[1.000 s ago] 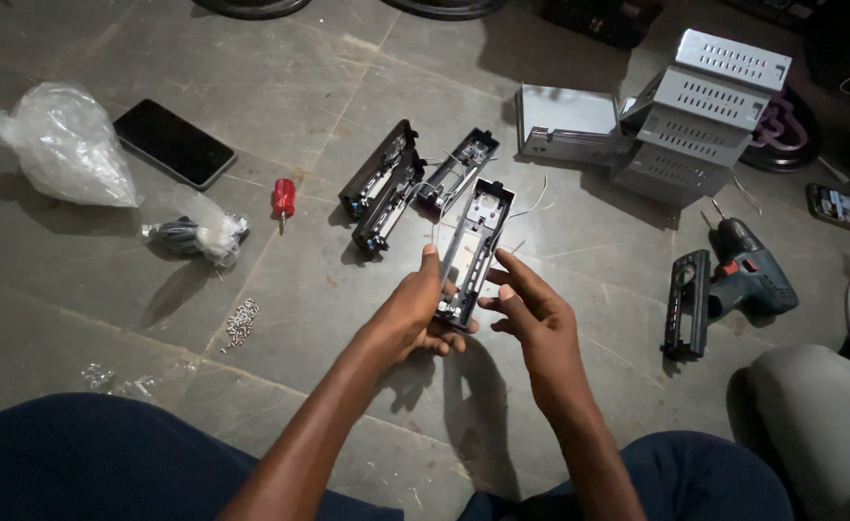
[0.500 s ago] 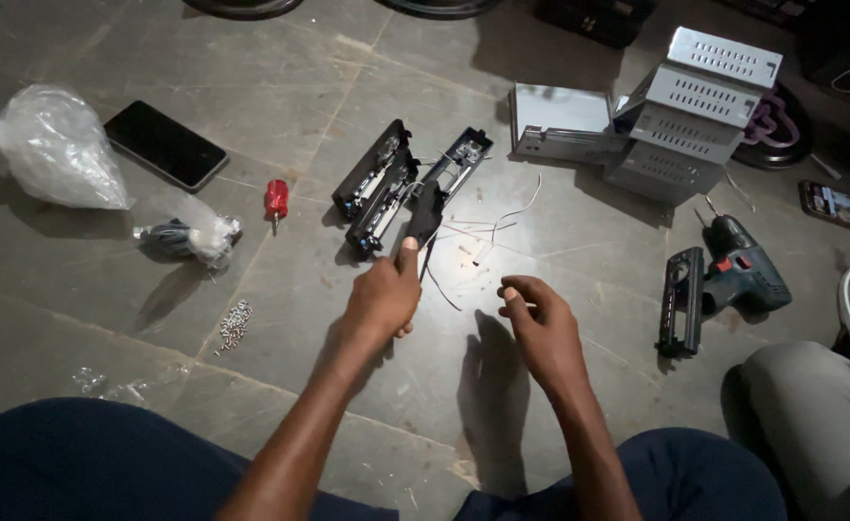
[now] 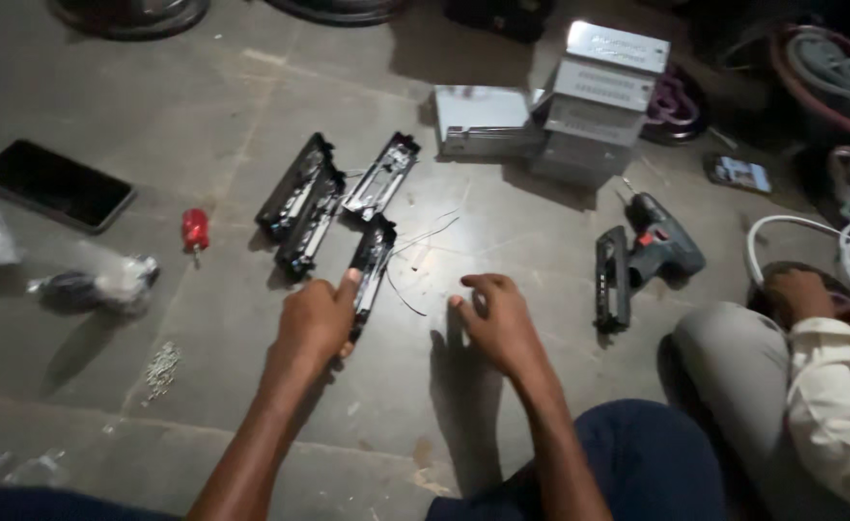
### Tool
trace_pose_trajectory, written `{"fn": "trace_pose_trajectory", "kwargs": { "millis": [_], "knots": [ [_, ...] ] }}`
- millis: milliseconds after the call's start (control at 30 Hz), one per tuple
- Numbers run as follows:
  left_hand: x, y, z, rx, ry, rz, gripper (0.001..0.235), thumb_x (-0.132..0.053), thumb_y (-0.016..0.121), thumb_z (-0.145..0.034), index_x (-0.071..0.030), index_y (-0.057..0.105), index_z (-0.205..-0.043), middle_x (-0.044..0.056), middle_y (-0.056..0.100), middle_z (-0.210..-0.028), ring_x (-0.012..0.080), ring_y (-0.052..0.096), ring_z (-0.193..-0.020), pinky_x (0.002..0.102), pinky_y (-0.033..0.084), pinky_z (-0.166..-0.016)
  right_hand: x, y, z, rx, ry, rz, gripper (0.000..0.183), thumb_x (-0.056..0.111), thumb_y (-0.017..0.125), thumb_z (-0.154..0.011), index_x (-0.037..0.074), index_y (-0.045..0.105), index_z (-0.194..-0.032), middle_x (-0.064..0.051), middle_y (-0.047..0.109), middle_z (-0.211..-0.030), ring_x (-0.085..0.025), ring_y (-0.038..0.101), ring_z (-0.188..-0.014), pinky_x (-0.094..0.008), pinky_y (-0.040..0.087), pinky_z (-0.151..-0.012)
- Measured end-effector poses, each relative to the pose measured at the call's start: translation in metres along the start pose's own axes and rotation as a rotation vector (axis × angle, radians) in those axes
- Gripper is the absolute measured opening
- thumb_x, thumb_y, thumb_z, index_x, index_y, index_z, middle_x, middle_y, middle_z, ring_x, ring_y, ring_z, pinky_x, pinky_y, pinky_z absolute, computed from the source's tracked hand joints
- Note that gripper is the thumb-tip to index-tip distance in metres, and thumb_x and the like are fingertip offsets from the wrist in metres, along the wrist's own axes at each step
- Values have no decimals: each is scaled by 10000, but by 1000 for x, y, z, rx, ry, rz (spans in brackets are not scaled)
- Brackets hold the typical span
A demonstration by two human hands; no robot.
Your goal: The person sits on the floor and assembles small electronic components. They apply glue to a black plastic housing, insert a white plastic piece, and press it into place. The person repeats this process with several similar components, handling them one at a time.
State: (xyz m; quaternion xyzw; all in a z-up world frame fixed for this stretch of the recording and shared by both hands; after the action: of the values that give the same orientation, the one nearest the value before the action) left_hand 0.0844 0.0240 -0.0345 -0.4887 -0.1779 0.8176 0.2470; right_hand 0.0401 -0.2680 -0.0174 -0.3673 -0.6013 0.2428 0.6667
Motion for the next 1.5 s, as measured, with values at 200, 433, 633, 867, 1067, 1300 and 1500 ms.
{"fn": "trace_pose_trajectory", "kwargs": {
  "millis": [200, 433, 633, 867, 1067, 1300, 1500],
  "knots": [
    [0, -21, -1, -293, 123, -81, 573, -466, 617, -997, 38, 713, -742, 264, 691, -649, 400, 699, -615, 481, 561, -687, -63, -76, 9, -282, 394, 517, 544, 478, 745, -829, 271, 676, -1327, -290, 451, -1447, -507, 441, -1303, -593, 376, -1056],
    [-17, -47, 11, -597, 348, -128, 338, -303, 690, -962, 33, 687, -922, 262, 674, -871, 433, 679, -806, 534, 535, -743, -93, -75, 17, -322, 569, 407, 399, 353, 712, -839, 191, 743, -1202, -254, 578, -1341, -444, 575, -1212, -515, 474, -1007],
    [-41, -50, 34, -631, 397, -244, 263, -258, 689, -931, -18, 669, -1037, 214, 610, -1079, 414, 676, -872, 536, 524, -729, -66, -43, -1, -236, 338, 285, 285, 314, 665, -899, 154, 773, -1108, -186, 751, -1004, -383, 706, -959, -488, 552, -832],
    [-53, -36, 37, -520, 482, -205, 236, -269, 676, -945, -54, 736, -1020, 186, 655, -1056, 424, 668, -945, 527, 528, -793, -9, -75, 17, -667, 2, 605, 348, 348, 759, -743, 119, 780, -1004, -275, 708, -1068, -462, 692, -898, -517, 545, -768],
    [-49, -18, 26, -404, 461, -187, 260, -279, 658, -950, -52, 744, -1045, 190, 671, -1077, 429, 668, -919, 524, 527, -786, -32, -49, 17, -117, 511, 323, 368, 322, 778, -813, 61, 718, -1066, -253, 674, -1102, -427, 686, -1011, -493, 562, -852],
    [-45, 5, 7, -258, 507, -57, 358, -405, 627, -1002, -74, 751, -1057, 167, 724, -1022, 374, 691, -936, 466, 536, -813, 80, -37, 27, -264, -43, -217, 256, 203, 805, -809, 39, 706, -980, -153, 667, -1046, -296, 720, -908, -391, 587, -762],
    [-26, 33, -14, 262, 86, 921, 557, -530, 438, -977, -59, 585, -1236, 103, 782, -955, 209, 741, -712, 337, 574, -574, 152, 20, 49, 135, -405, -310, 273, 216, 816, -879, 63, 695, -1070, -129, 666, -1148, -281, 689, -971, -389, 571, -802]
  ]
}}
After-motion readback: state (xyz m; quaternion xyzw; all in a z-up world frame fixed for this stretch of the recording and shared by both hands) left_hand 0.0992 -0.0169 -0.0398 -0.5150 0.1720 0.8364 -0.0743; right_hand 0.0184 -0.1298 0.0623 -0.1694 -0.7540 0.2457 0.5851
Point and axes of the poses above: each hand's wrist, its own z-axis away from the middle knuckle, its own y-axis out of the palm, x = y × z, the point moved 9 cm from there along -z, towards the middle knuckle
